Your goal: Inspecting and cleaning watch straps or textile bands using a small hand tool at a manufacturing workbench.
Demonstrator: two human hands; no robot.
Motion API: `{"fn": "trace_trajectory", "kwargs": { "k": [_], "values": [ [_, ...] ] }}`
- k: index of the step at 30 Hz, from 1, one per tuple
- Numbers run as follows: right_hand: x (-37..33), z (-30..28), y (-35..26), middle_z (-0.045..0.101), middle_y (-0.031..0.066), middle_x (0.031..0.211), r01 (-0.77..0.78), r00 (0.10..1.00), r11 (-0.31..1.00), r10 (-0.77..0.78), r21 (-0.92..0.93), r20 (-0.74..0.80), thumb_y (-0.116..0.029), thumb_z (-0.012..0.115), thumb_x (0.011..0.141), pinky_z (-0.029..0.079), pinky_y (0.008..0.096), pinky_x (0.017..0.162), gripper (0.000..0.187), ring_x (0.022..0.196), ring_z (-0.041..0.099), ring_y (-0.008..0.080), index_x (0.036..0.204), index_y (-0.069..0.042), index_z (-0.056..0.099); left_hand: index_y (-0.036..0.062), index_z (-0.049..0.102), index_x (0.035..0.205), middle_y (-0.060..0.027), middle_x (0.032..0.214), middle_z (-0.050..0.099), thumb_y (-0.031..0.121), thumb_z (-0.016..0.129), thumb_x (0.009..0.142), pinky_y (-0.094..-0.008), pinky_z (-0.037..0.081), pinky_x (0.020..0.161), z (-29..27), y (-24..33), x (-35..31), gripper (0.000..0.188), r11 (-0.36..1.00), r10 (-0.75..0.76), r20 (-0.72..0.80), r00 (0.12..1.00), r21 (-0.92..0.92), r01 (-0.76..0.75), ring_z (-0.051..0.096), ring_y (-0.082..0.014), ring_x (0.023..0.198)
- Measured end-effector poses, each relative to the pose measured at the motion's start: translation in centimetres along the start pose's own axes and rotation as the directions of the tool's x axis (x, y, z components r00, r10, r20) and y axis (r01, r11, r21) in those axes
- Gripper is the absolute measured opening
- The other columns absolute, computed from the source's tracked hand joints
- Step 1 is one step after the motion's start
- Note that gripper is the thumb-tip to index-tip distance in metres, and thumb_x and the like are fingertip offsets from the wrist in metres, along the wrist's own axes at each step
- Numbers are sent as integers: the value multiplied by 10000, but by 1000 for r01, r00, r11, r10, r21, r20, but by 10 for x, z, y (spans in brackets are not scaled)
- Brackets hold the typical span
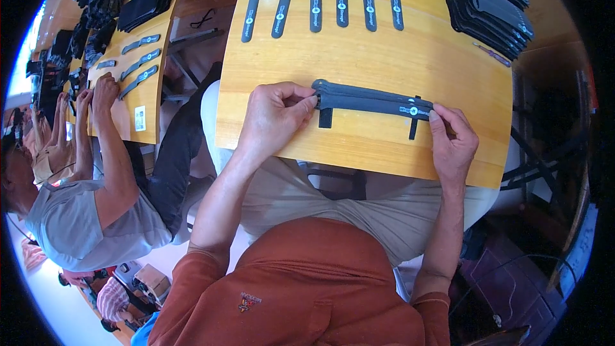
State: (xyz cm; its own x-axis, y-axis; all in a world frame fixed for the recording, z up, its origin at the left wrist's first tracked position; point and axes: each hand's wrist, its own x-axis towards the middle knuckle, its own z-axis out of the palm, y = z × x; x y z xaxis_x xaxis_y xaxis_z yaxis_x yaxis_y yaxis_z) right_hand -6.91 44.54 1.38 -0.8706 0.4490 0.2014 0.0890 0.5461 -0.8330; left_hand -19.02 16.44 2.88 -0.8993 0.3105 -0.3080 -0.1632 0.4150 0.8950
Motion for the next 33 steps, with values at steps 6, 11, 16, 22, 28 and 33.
{"fn": "trace_trajectory", "kwargs": {
  "k": [6, 11, 16, 22, 28, 33],
  "values": [
    [0, -1, 2, 688, 96, 875, 8, 1000, 1000, -8, 5, 1, -5, 713, 907, 506, 260, 688, 124, 770, 637, 145, 1021, 43, 728, -59, 752, 986, -74, 745, 724, 35, 712, 926, -225, 497, 570, 2, 0, 0, 118, 1000, 5, -3, 1000, -22, -5, 615, -68, 612],
    [0, 0, 0, 685, 101, 862, 10, 1000, 1000, -10, 9, -7, 4, 715, 897, 504, 261, 682, 117, 760, 642, 154, 1006, 46, 723, -53, 736, 1002, -38, 764, 699, 25, 712, 934, -203, 494, 562, 0, 0, 0, 106, 999, -22, 13, 1000, -32, 23, 608, -53, 631],
    [0, 1, 3, 684, 110, 839, 35, 999, 999, -35, -19, -15, 12, 717, 884, 511, 278, 677, 106, 746, 653, 176, 987, 35, 723, -63, 738, 1002, -42, 748, 703, 21, 709, 927, -205, 490, 568, 1, 2, -1, 116, 999, -31, 0, 1000, -24, 31, 605, -52, 625],
    [0, 2, 2, 685, 113, 839, 51, 999, 998, -52, -24, -13, 12, 718, 876, 512, 286, 648, 100, 721, 656, 182, 974, 31, 721, -71, 739, 1012, -44, 744, 710, 23, 709, 923, -211, 495, 577, 1, -2, 0, 133, 998, -32, -2, 999, -57, 32, 606, -51, 627],
    [0, 0, 1, 686, 113, 840, 64, 998, 996, -64, -55, -2, 16, 712, 876, 509, 284, 627, 95, 702, 654, 178, 970, 27, 721, -65, 742, 1016, -44, 741, 708, 33, 711, 928, -207, 491, 572, 0, -3, 1, 136, 999, -26, 9, 1000, -34, 26, 606, -53, 621],
    [0, 0, -1, 685, 104, 839, 47, 999, 997, -48, -53, -2, 21, 710, 877, 501, 271, 620, 91, 700, 648, 159, 967, 26, 720, -62, 743, 1019, -37, 740, 703, 27, 706, 930, -204, 487, 567, 1, -2, 0, 131, 999, -27, 14, 1000, -40, 28, 598, -47, 617]
  ]
}}
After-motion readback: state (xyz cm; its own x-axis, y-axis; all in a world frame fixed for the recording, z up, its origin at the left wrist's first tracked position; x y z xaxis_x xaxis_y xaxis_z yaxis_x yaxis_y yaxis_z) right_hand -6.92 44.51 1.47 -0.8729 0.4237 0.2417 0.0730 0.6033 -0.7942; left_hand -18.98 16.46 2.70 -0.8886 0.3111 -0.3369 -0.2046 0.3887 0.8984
